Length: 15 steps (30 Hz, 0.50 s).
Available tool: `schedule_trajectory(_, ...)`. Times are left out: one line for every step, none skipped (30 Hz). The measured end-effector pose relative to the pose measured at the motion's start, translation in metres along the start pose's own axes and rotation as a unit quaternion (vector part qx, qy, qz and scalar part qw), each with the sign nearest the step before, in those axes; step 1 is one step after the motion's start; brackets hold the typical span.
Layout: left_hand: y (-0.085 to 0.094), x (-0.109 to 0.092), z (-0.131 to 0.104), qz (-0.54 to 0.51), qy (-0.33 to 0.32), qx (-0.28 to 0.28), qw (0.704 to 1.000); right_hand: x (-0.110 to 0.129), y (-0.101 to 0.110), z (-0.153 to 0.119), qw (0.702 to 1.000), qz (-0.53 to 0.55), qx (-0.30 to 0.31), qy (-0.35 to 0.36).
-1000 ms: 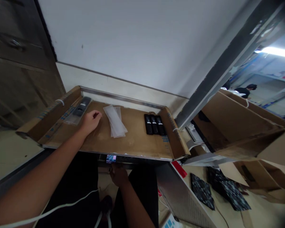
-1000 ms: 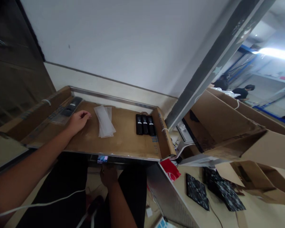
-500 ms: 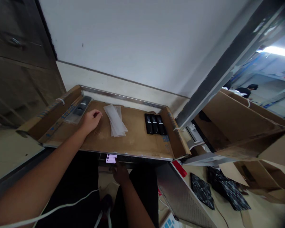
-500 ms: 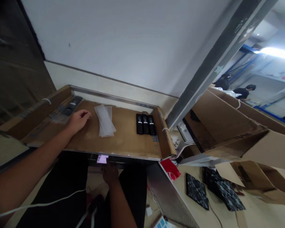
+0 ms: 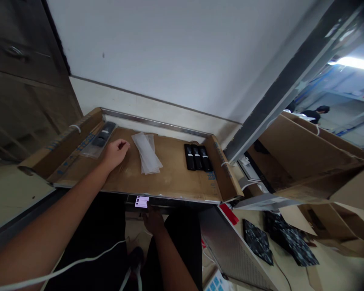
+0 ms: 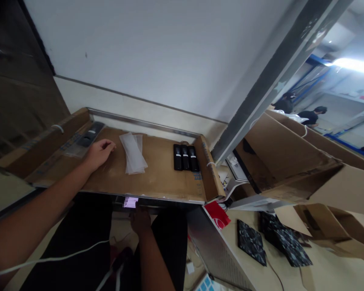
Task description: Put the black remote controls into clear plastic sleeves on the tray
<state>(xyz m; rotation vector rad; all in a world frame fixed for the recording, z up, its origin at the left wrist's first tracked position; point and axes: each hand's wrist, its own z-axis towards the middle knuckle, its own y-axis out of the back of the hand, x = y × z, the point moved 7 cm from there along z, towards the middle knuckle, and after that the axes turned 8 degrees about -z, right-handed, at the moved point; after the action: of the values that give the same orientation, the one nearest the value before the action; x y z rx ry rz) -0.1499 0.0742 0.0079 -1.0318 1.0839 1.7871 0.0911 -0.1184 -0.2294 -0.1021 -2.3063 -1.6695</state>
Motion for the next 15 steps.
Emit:
schedule_trajectory(0.0000, -0.0004, 0.0000, 0.000, -0.002, 0.001, 1.000, 0.0015, 0.0005, 0.0000, 1.000, 0.000, 0.003, 0.006)
schedule_trajectory(0.0001, -0.0005, 0.0001, -0.001, -0.005, 0.001, 1.000, 0.0035, 0.0011, -0.0001, 1.000, -0.001, 0.004, 0.016)
schedule_trajectory(0.0001, -0.0003, 0.0002, -0.002, -0.008, 0.001, 1.000, 0.0053, 0.0020, -0.0003, 1.000, -0.002, 0.002, 0.025)
schedule_trajectory(0.0002, 0.0001, 0.0004, -0.005, -0.009, 0.001, 1.000, 0.0068, 0.0029, -0.0007, 1.000, -0.001, -0.001, 0.031)
schedule_trajectory(0.0003, 0.0008, 0.0005, -0.006, -0.008, 0.000, 1.000, 0.0080, 0.0042, -0.0013, 0.999, 0.002, -0.008, 0.037)
schedule_trajectory(0.0003, 0.0015, 0.0006, -0.006, -0.007, 0.001, 1.000, 0.0089, 0.0053, -0.0019, 0.999, 0.006, -0.013, 0.041)
schedule_trajectory(0.0002, 0.0023, 0.0006, -0.004, -0.003, 0.002, 1.000, 0.0091, 0.0062, -0.0025, 0.999, 0.010, -0.017, 0.042)
schedule_trajectory(0.0000, 0.0029, 0.0007, -0.001, 0.000, 0.003, 1.000, 0.0088, 0.0065, -0.0030, 0.999, 0.015, -0.016, 0.040)
schedule_trajectory(-0.0002, 0.0032, 0.0007, 0.002, 0.001, 0.004, 1.000, 0.0084, 0.0064, -0.0034, 0.999, 0.017, -0.012, 0.037)
schedule_trajectory(-0.0003, 0.0032, 0.0008, 0.003, 0.000, 0.004, 1.000, 0.0079, 0.0064, -0.0037, 0.999, 0.018, -0.009, 0.035)
schedule_trajectory(-0.0005, 0.0032, 0.0008, 0.002, -0.001, 0.004, 1.000, 0.0073, 0.0064, -0.0038, 0.999, 0.018, -0.007, 0.032)
schedule_trajectory(-0.0006, 0.0032, 0.0009, 0.001, -0.002, 0.003, 1.000, 0.0069, 0.0064, -0.0038, 0.999, 0.018, -0.006, 0.029)
schedule_trajectory(-0.0006, 0.0032, 0.0010, -0.001, -0.003, 0.001, 1.000, 0.0065, 0.0065, -0.0037, 0.999, 0.018, -0.006, 0.027)
schedule_trajectory(-0.0005, 0.0032, 0.0010, -0.002, -0.003, 0.000, 1.000, 0.0061, 0.0064, -0.0036, 0.999, 0.020, -0.007, 0.025)
schedule_trajectory(-0.0007, 0.0033, 0.0009, -0.002, -0.002, 0.001, 1.000, 0.0056, 0.0062, -0.0034, 0.999, 0.022, -0.006, 0.022)
